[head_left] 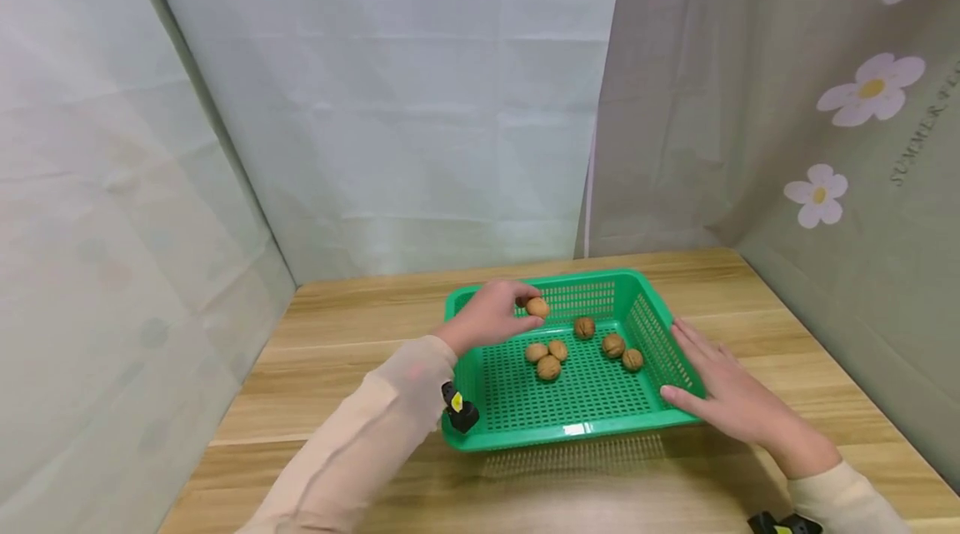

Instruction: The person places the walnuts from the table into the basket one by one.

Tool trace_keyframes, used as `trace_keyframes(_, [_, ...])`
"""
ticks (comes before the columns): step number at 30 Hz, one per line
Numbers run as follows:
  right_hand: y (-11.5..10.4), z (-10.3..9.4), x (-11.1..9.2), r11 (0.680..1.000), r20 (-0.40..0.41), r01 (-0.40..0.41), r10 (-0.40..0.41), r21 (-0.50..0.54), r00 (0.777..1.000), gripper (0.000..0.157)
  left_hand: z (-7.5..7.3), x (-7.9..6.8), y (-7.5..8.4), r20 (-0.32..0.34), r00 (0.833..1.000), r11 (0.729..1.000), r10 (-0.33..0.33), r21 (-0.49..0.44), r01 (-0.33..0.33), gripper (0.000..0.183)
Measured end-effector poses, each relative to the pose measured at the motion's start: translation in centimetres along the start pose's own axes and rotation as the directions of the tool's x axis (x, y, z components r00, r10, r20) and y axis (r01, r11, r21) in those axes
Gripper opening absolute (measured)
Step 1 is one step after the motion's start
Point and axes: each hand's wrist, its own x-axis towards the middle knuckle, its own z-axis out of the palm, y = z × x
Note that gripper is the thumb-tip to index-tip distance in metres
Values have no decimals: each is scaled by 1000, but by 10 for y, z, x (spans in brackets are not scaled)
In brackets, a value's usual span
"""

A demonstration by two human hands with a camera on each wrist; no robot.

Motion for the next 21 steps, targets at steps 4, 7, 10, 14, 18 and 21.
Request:
trace_keyframes(4, [1, 1, 1, 1000, -1, 0, 0, -2, 1000, 88, 9, 11, 3, 24, 1000, 1000, -10, -18, 11, 38])
trace_keyframes(7, [2, 2, 1, 1000, -8, 3, -3, 1, 1000, 88, 18, 18, 0, 39, 999, 999, -33, -31, 34, 40])
trace_keyframes(10, [1, 2, 2, 1000, -13, 4, -4, 0, 1000, 88, 27, 22, -5, 58, 997, 997, -56, -40, 58, 41])
trace_keyframes(14, [1, 3, 3, 1000, -7, 7, -7, 3, 1000, 87, 37, 24, -14, 91, 992, 996, -84, -32, 87, 42])
trace_keyframes(18, [3, 3, 3, 1000, -4, 16, -16, 10, 1000, 87, 44, 26, -19, 125, 988, 996, -87, 5, 87, 42])
trace_keyframes(21, [5, 2, 3, 1000, -5, 18, -18, 12, 1000, 88, 48, 27, -21, 158, 985, 997, -72, 21, 70, 41])
